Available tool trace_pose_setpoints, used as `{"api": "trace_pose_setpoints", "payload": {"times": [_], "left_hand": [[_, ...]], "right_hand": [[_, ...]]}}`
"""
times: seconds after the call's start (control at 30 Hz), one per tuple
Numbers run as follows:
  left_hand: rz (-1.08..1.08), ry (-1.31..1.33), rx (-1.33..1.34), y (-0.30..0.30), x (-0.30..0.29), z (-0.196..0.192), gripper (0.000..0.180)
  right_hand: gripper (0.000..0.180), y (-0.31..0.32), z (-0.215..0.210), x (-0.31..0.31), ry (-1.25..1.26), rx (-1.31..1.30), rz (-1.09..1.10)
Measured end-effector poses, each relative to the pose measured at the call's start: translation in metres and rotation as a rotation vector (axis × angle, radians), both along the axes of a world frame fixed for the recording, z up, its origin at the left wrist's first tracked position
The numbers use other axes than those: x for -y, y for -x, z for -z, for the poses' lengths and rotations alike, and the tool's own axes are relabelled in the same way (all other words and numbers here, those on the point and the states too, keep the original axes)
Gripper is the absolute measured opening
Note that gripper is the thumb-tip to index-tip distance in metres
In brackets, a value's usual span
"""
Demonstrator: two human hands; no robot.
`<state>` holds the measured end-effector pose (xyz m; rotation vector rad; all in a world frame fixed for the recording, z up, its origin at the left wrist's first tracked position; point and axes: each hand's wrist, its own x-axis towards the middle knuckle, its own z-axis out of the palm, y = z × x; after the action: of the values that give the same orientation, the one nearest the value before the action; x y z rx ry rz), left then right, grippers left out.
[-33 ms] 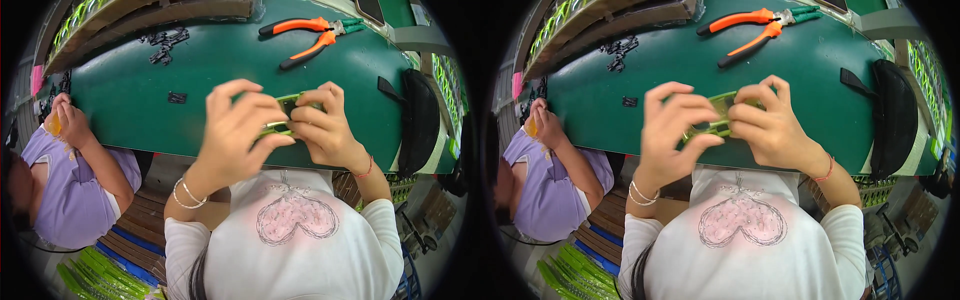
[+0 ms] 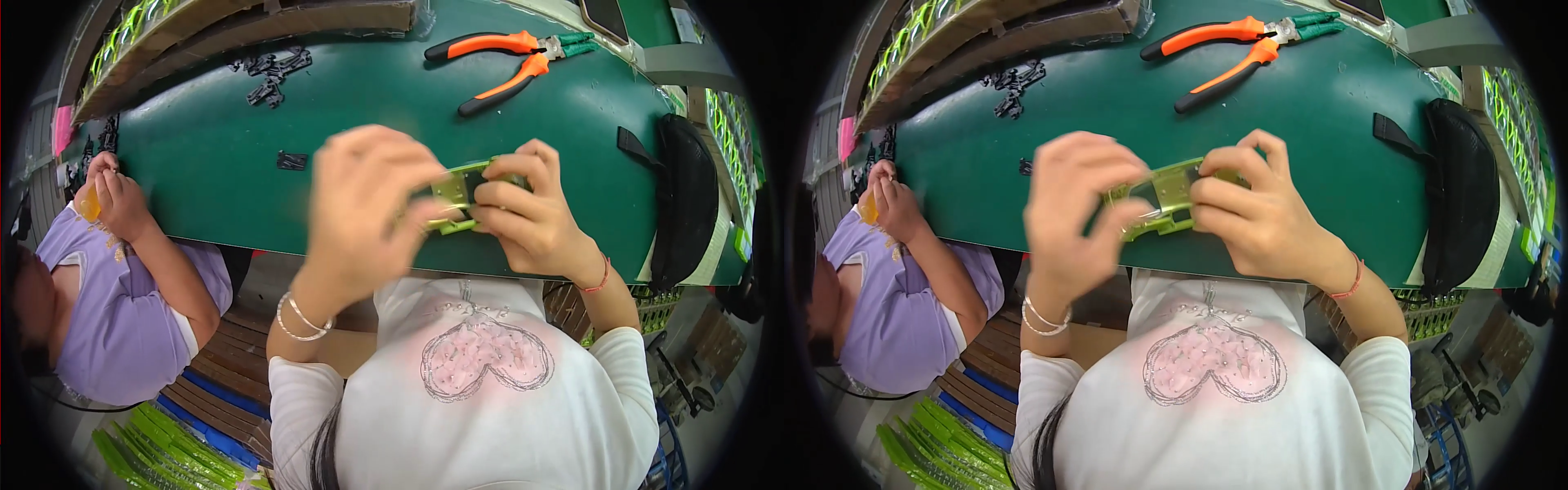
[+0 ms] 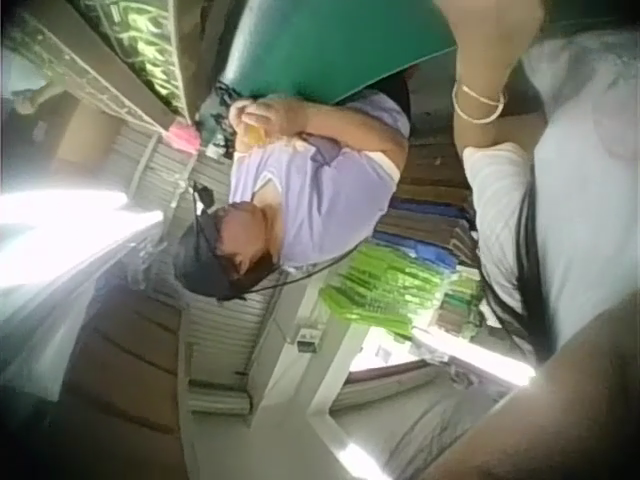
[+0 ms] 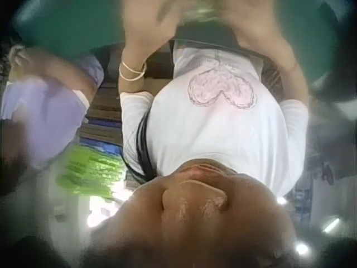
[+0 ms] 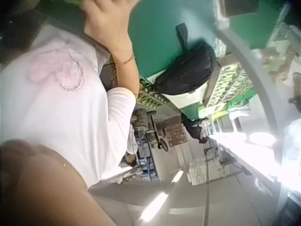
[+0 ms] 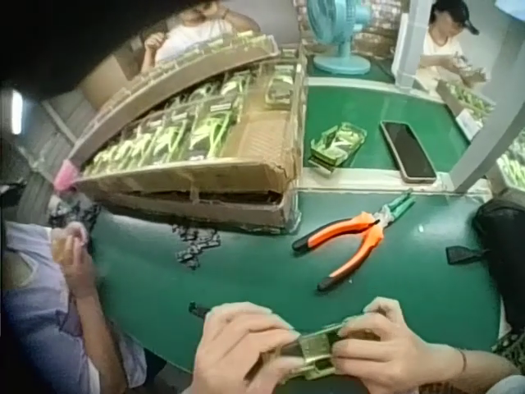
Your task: The person assembles toy car bodies by picking car shells from a tray, fitting plastic window inserts and small components into each shell by hand, and securing parts using pliers.
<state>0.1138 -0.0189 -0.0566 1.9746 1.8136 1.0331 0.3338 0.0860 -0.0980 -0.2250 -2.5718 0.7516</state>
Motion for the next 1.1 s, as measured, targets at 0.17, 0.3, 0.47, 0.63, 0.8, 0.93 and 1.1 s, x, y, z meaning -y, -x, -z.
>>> {"api": "trace_pose_setpoints", "payload": {"times": [0.17, 0.3, 0.47, 0.63, 0.8, 0.93, 1.1], "left_hand": [[-0.414, -0.157, -0.534, 0.092, -0.004, 0.016, 0.026], [-0.421, -0.119, -0.61, 0.119, -0.007, 0.032, 0.021], [-0.465, -0.106, -0.516, 0.118, -0.013, 0.036, 0.015], [-0.356, -0.262, -0.365, 0.053, 0.002, 0.0, 0.016], [-0.037, -0.193, -0.172, 0.003, 0.012, -0.002, 0.032], [-0.017, -0.143, -0.167, -0.009, 0.011, 0.007, 0.032], [-0.316, -0.17, -0.12, 0.01, -0.011, 0.013, 0.016]], "right_hand": [[0.019, 0.007, -0.003, 0.015, 0.022, -0.074, 0.086], [0.021, 0.012, 0.005, 0.015, -0.027, -0.049, 0.026], [0.025, 0.011, 0.002, 0.01, -0.037, -0.06, 0.029], [0.026, 0.011, -0.008, 0.007, 0.425, -0.09, 0.062], [0.022, 0.014, 0.006, 0.003, 0.363, -0.037, 0.186], [0.017, 0.015, 0.002, 0.001, 0.445, -0.006, 0.209], [0.015, 0.01, -0.002, -0.002, 0.409, 0.06, 0.242]]}}
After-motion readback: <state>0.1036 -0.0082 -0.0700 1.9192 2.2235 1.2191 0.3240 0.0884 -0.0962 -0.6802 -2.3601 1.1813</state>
